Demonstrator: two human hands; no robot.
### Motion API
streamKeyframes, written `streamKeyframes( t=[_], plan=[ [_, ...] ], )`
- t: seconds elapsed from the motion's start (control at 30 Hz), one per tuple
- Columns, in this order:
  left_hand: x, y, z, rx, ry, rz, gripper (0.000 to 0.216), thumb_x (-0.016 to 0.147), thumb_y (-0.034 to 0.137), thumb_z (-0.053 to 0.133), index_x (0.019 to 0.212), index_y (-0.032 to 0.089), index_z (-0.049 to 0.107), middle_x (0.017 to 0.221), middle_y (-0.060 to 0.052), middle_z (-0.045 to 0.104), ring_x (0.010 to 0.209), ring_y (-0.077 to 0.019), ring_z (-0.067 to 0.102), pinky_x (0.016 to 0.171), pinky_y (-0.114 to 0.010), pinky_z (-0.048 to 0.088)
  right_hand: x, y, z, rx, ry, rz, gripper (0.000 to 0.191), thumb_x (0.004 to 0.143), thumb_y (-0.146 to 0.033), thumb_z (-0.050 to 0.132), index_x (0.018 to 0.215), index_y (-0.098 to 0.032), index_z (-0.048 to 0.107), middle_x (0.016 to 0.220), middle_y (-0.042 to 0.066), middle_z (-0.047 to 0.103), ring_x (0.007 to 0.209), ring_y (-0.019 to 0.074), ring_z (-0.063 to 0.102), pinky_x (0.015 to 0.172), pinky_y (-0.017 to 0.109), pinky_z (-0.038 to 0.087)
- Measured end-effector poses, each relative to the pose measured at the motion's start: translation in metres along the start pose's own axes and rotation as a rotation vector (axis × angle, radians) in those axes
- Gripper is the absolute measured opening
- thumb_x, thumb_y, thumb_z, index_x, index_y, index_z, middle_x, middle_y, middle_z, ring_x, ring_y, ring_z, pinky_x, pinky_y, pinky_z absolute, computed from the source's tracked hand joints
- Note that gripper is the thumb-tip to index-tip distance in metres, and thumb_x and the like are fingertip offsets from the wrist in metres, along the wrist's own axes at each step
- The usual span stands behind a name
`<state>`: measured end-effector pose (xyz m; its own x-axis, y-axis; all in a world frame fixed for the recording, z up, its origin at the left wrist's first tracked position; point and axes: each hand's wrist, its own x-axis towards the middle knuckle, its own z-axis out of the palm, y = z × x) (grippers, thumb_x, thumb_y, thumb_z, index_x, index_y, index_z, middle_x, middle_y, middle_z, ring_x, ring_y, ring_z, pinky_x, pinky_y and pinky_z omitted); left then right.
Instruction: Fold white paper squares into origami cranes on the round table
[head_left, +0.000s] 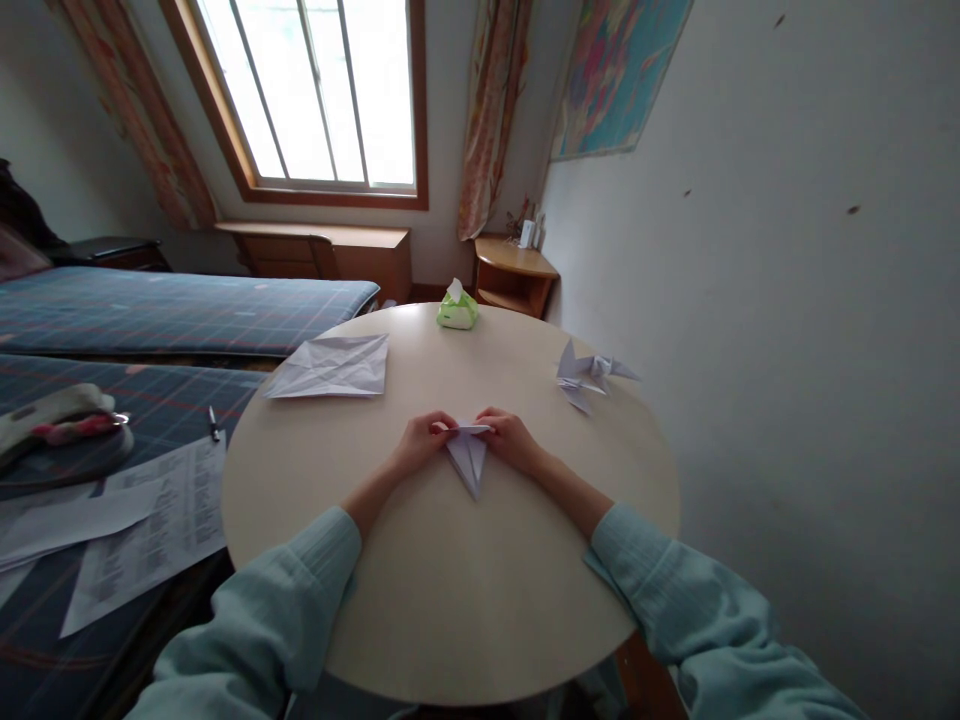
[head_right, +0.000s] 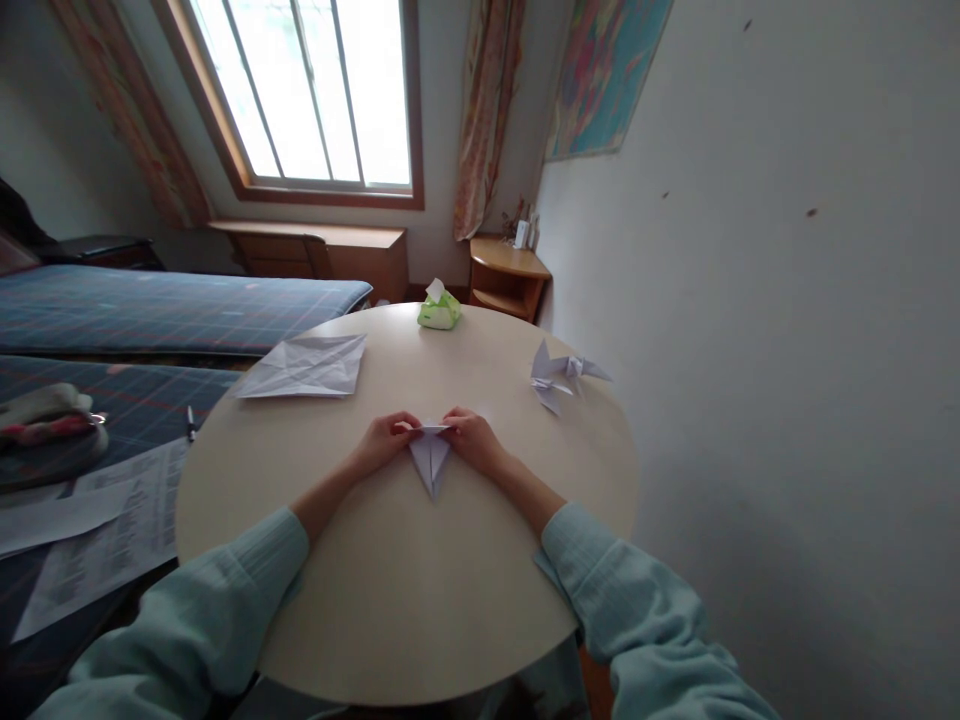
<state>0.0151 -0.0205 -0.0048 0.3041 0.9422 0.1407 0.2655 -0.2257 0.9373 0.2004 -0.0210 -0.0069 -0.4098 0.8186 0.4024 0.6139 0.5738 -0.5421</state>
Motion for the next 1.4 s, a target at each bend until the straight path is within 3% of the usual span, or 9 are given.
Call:
streamKeyframes(
  t=[0.13, 0.43, 0.67, 0.77, 0.87, 0.97, 1.07, 1.23, 1.4],
  plan=[
    [0.000, -0.003, 0.002, -0.103, -0.008, -0.092, 0.023, 0.064, 0.035, 0.059, 0.073, 0.014, 0.059, 0.053, 0.003, 0.055, 0.048, -0.0091, 0.050, 0.048, -0.019, 0.037, 0.001, 0.000, -0.001, 0.043, 0.003, 0.031, 0.014, 0.077, -0.016, 0.053, 0.071, -0.015, 0.065, 0.073, 0.003, 0.059, 0.064, 0.0102, 0.052, 0.060, 0.020, 0.039],
    [0.004, -0.002, -0.003, 0.033, 0.127, -0.053, 0.031, 0.063, 0.043, 0.059, 0.061, 0.012, 0.061, 0.051, 0.001, 0.055, 0.048, -0.0095, 0.046, 0.045, -0.019, 0.032, 0.001, -0.004, 0.000, 0.046, -0.055, 0.096, 0.016, 0.065, -0.028, 0.067, 0.074, -0.015, 0.063, 0.076, 0.002, 0.053, 0.063, 0.0099, 0.047, 0.059, 0.020, 0.037],
    [0.005, -0.005, -0.001, 0.030, 0.110, -0.068, 0.026, 0.069, 0.031, 0.055, 0.088, 0.013, 0.058, 0.066, -0.002, 0.061, 0.054, -0.0120, 0.054, 0.049, -0.021, 0.040, 0.004, -0.007, -0.003, 0.046, -0.043, 0.154, 0.020, 0.075, -0.021, 0.054, 0.056, -0.014, 0.051, 0.058, -0.003, 0.048, 0.055, 0.0085, 0.041, 0.053, 0.020, 0.030],
    [0.002, -0.003, 0.000, 0.218, 0.173, 0.019, 0.027, 0.068, 0.021, 0.057, 0.094, 0.015, 0.052, 0.079, -0.004, 0.060, 0.061, -0.0134, 0.055, 0.057, -0.026, 0.045, 0.004, -0.006, -0.002, 0.037, -0.049, 0.191, 0.022, 0.075, -0.021, 0.052, 0.054, -0.015, 0.048, 0.052, -0.004, 0.046, 0.052, 0.0083, 0.039, 0.051, 0.020, 0.027],
    [-0.005, 0.004, 0.000, 0.539, 0.253, 0.225, 0.024, 0.065, 0.015, 0.060, 0.088, 0.016, 0.051, 0.091, -0.007, 0.056, 0.085, -0.0194, 0.053, 0.076, -0.034, 0.044, 0.004, -0.004, -0.001, 0.010, -0.023, 0.197, 0.023, 0.075, -0.021, 0.053, 0.053, -0.015, 0.048, 0.052, -0.004, 0.047, 0.051, 0.0082, 0.038, 0.051, 0.020, 0.025],
    [-0.009, 0.007, -0.001, 0.665, 0.132, 0.318, 0.020, 0.068, 0.013, 0.057, 0.087, 0.017, 0.050, 0.089, -0.005, 0.055, 0.087, -0.0192, 0.052, 0.078, -0.033, 0.043, 0.003, -0.003, -0.001, -0.015, 0.015, 0.166, 0.022, 0.075, -0.021, 0.053, 0.055, -0.015, 0.049, 0.054, -0.003, 0.049, 0.053, 0.0086, 0.039, 0.052, 0.020, 0.027],
    [-0.008, 0.003, -0.002, 0.636, 0.062, 0.283, 0.027, 0.070, 0.015, 0.057, 0.096, 0.018, 0.047, 0.088, -0.004, 0.056, 0.083, -0.0172, 0.053, 0.076, -0.031, 0.044, 0.002, -0.003, -0.002, -0.033, 0.040, 0.141, 0.019, 0.075, -0.020, 0.053, 0.057, -0.015, 0.050, 0.057, -0.002, 0.050, 0.054, 0.0091, 0.040, 0.054, 0.020, 0.029],
    [-0.002, -0.003, -0.010, 0.715, -0.020, 0.179, 0.055, 0.062, 0.038, 0.067, 0.108, 0.017, 0.046, 0.106, -0.008, 0.053, 0.103, -0.0234, 0.046, 0.089, -0.037, 0.037, 0.002, -0.003, -0.001, -0.051, 0.033, 0.144, 0.018, 0.074, -0.019, 0.055, 0.058, -0.015, 0.050, 0.059, -0.001, 0.051, 0.056, 0.0097, 0.042, 0.054, 0.021, 0.030],
    [-0.010, 0.007, -0.013, 0.814, -0.128, 0.185, 0.079, 0.059, 0.057, 0.061, 0.124, 0.021, 0.034, 0.122, -0.009, 0.044, 0.114, -0.0278, 0.038, 0.094, -0.039, 0.032, 0.002, -0.004, -0.001, -0.069, 0.032, 0.139, 0.017, 0.074, -0.019, 0.056, 0.058, -0.015, 0.051, 0.060, -0.001, 0.051, 0.057, 0.0098, 0.043, 0.056, 0.021, 0.031]
  ],
)
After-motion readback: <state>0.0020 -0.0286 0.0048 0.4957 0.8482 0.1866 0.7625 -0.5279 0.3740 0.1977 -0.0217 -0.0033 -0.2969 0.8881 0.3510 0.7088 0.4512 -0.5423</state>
